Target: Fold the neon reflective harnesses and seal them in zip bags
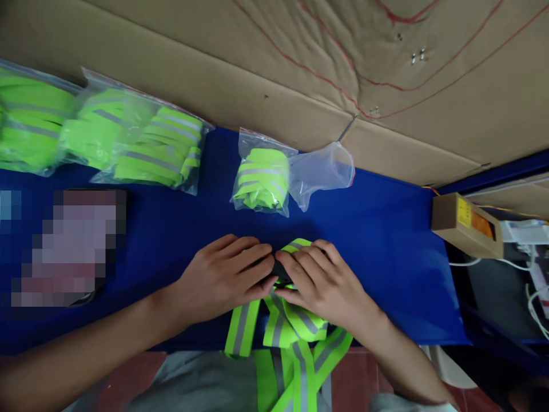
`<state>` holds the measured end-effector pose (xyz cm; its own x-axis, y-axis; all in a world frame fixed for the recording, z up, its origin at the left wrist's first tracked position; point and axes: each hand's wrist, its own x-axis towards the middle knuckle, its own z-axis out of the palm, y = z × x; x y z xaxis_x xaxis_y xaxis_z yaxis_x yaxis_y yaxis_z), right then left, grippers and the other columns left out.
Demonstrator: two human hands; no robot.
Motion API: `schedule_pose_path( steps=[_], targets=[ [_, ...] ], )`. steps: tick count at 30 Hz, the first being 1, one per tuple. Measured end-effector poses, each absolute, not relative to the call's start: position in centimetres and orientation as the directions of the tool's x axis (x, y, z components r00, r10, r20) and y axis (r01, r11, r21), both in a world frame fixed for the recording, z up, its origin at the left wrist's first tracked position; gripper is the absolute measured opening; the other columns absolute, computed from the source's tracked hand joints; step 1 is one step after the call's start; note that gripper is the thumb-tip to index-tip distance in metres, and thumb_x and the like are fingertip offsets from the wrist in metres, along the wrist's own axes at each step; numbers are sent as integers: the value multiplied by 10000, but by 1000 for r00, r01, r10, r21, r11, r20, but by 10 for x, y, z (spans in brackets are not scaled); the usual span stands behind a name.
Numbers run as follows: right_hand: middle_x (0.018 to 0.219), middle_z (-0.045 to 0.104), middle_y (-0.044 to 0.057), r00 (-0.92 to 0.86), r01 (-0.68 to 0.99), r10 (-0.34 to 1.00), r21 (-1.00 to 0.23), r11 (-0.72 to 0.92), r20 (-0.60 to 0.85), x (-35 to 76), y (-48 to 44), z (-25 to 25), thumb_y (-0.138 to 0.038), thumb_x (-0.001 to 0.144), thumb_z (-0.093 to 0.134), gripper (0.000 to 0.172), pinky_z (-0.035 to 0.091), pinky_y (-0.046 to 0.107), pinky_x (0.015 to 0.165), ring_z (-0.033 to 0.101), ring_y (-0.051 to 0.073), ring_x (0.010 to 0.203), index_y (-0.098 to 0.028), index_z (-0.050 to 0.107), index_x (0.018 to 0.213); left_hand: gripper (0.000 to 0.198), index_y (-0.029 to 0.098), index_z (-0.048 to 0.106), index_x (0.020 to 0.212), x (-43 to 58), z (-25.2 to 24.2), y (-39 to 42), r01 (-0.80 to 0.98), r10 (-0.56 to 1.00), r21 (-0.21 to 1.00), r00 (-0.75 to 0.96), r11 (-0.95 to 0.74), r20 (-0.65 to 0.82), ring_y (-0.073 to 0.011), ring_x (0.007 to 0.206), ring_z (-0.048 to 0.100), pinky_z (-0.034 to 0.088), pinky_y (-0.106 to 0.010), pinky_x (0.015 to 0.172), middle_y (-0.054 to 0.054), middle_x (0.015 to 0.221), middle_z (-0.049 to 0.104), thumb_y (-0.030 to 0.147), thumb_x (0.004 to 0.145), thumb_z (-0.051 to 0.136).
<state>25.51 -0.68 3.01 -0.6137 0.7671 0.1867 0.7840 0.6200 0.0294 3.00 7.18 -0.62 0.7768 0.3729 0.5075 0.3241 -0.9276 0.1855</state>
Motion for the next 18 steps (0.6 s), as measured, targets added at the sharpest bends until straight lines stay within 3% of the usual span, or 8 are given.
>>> schedule_pose_path(
  steps=[3, 6, 8, 11, 14, 18],
  targets=[
    [1075, 745, 140, -624, 775, 752, 39, 631, 212, 260, -5, 29, -453, 955, 683, 550, 489, 455, 951, 679, 264, 967, -39, 614, 1311, 198, 186, 664, 1024, 27, -6, 77, 334, 392, 208, 815, -919, 426, -232, 912, 675, 438, -378, 697, -25, 949, 714, 374, 984, 616],
    [1065, 744, 138, -576, 802, 783, -24, 597, 235, 269, -1, 29, -436, 920, 730, 561, 507, 442, 945, 688, 261, 958, -56, 607, 1314, 522, 158, 615, 1282, 20, -7, 83, 315, 373, 207, 842, -926, 389, -246, 916, 670, 456, -390, 743, -49, 1000, 717, 574, 966, 609],
    [1051, 737, 131, -541, 817, 798, -59, 573, 264, 276, 1, 29, -413, 895, 761, 571, 512, 438, 954, 694, 257, 958, -76, 595, 1327, 610, 137, 575, 1352, 17, -7, 86, 322, 383, 215, 842, -922, 381, -256, 920, 673, 456, -403, 774, -63, 1027, 724, 588, 946, 634],
    [1029, 732, 113, -521, 829, 804, -55, 557, 285, 284, 3, 30, -407, 877, 772, 620, 515, 446, 947, 698, 264, 957, -121, 558, 1384, 487, 127, 600, 1296, 15, -5, 86, 356, 448, 293, 815, -887, 367, -274, 996, 676, 451, -432, 858, -80, 1091, 729, 444, 936, 690],
    [1017, 733, 92, -441, 874, 825, -38, 484, 353, 295, 3, 31, -429, 851, 782, 645, 526, 440, 897, 697, 274, 939, -197, 551, 1407, 268, 165, 646, 1153, 14, -1, 87, 391, 562, 449, 746, -803, 356, -268, 1091, 656, 440, -441, 940, -70, 1146, 714, 321, 937, 672],
    [1109, 718, 115, -214, 925, 854, -181, 333, 475, 313, 0, 29, -483, 865, 727, 610, 552, 419, 844, 699, 285, 947, -226, 554, 1391, 52, 194, 638, 971, 6, 11, 97, 316, 676, 746, 699, -586, 235, -189, 1048, 650, 484, -365, 934, -21, 1088, 693, 224, 946, 672]
  ],
)
